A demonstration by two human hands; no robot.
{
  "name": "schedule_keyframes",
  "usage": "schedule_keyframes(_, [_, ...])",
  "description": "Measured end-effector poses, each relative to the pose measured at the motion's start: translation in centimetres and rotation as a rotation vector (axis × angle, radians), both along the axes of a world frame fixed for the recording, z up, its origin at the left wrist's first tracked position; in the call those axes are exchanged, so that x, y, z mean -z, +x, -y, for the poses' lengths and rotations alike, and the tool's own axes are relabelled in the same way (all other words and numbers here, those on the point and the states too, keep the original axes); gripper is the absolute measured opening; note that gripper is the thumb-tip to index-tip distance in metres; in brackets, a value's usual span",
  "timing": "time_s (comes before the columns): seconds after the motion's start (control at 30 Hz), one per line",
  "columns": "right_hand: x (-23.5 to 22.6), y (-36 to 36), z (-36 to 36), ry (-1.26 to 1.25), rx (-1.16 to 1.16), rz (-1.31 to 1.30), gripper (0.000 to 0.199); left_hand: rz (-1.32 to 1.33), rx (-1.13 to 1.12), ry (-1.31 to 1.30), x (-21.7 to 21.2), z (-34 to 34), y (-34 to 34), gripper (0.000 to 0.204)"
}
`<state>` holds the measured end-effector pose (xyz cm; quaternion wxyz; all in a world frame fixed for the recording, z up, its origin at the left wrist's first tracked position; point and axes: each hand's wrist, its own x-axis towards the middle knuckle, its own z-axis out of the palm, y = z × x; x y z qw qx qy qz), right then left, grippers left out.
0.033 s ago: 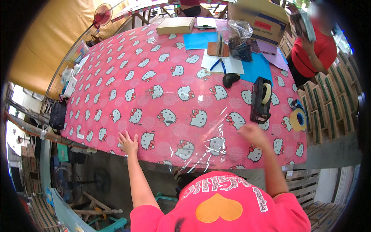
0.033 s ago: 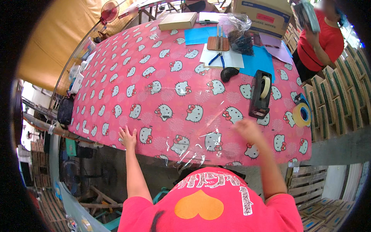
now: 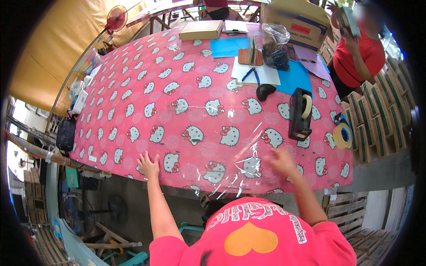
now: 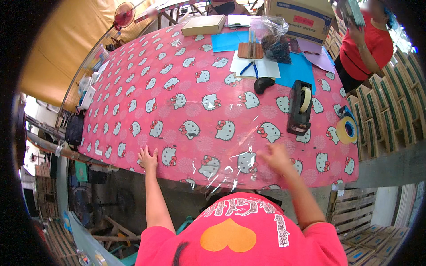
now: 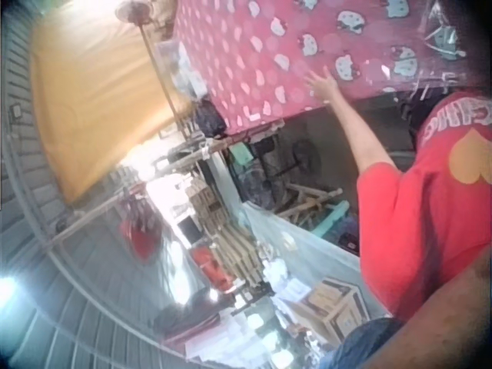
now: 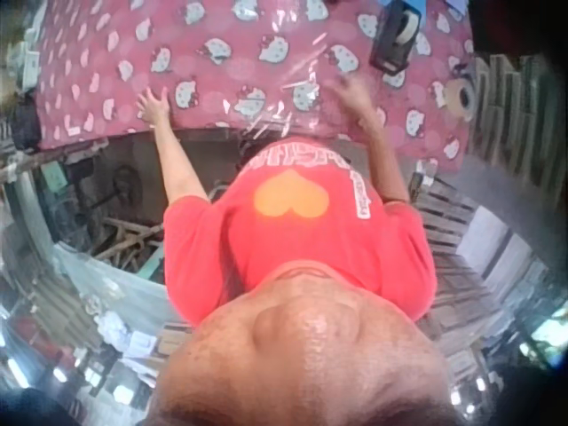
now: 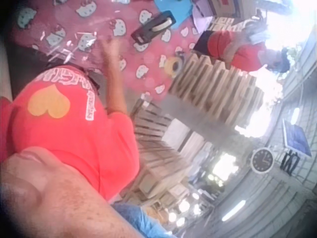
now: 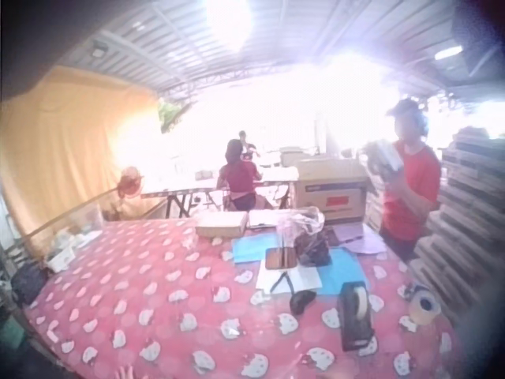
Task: The person stacks notebooks, inserts them into a plastic bag, seals the bag with tape from a dispenser, and then applies tape to a small cardboard box.
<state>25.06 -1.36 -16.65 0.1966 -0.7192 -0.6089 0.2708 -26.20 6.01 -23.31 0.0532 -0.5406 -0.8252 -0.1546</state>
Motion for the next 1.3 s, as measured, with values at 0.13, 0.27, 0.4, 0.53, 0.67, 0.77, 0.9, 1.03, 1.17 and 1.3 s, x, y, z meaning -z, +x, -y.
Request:
schedule_keyframes(0.13, [1.6,-10.1,1.5,0.313,0.097,0.229,0.024,0.282,0.161,-0.037,-2.1,-1.2,-0.8,0.038])
schedule_keyframes(0.27, [3.1,-9.6,-1.6,0.164,0.242,-0.243,0.013,0.117,0.008,-0.002,-4.1,-1.3,-2.2,0.037])
schedule_keyframes(0.4, [-4.4,-12.4,-6.6,0.276,0.072,-0.548,0.024,0.526,0.234,-0.269,-1.7,-2.4,-4.6,0.042])
schedule_keyframes(0.53, [-10.0,-26.2,-10.2,0.025,-0.155,-0.284,0.019,1.056,0.301,-0.291,-0.3,-3.4,-4.7,0.032])
schedule_keyframes(0.67, [-5.0,-35.7,-12.2,-0.076,-0.389,0.125,0.028,1.634,0.164,-0.445,-3.8,-3.8,-2.9,0.054])
schedule_keyframes(0.77, [-5.9,-34.7,-9.7,-0.004,-0.573,-0.245,0.051,1.761,0.232,-0.620,-4.4,-4.8,-4.1,0.090])
schedule_keyframes(0.9, [-6.3,-27.3,-6.5,0.283,-0.550,-0.526,0.057,1.547,0.411,-0.748,-5.6,-6.9,-2.8,0.089])
schedule_keyframes(1.03, [-3.1,-21.2,-4.0,0.489,-0.482,0.159,0.059,1.292,0.490,-0.837,-7.2,-7.6,1.9,0.061])
schedule_keyframes(1.17, [-0.3,-17.9,-4.2,0.415,-0.340,0.307,0.053,1.122,0.584,-0.802,-5.7,-10.4,2.8,0.035])
schedule_keyframes(1.3, [2.3,-14.1,-5.7,0.466,-0.060,0.046,0.051,1.699,0.607,-0.418,-8.5,-17.1,2.9,0.032])
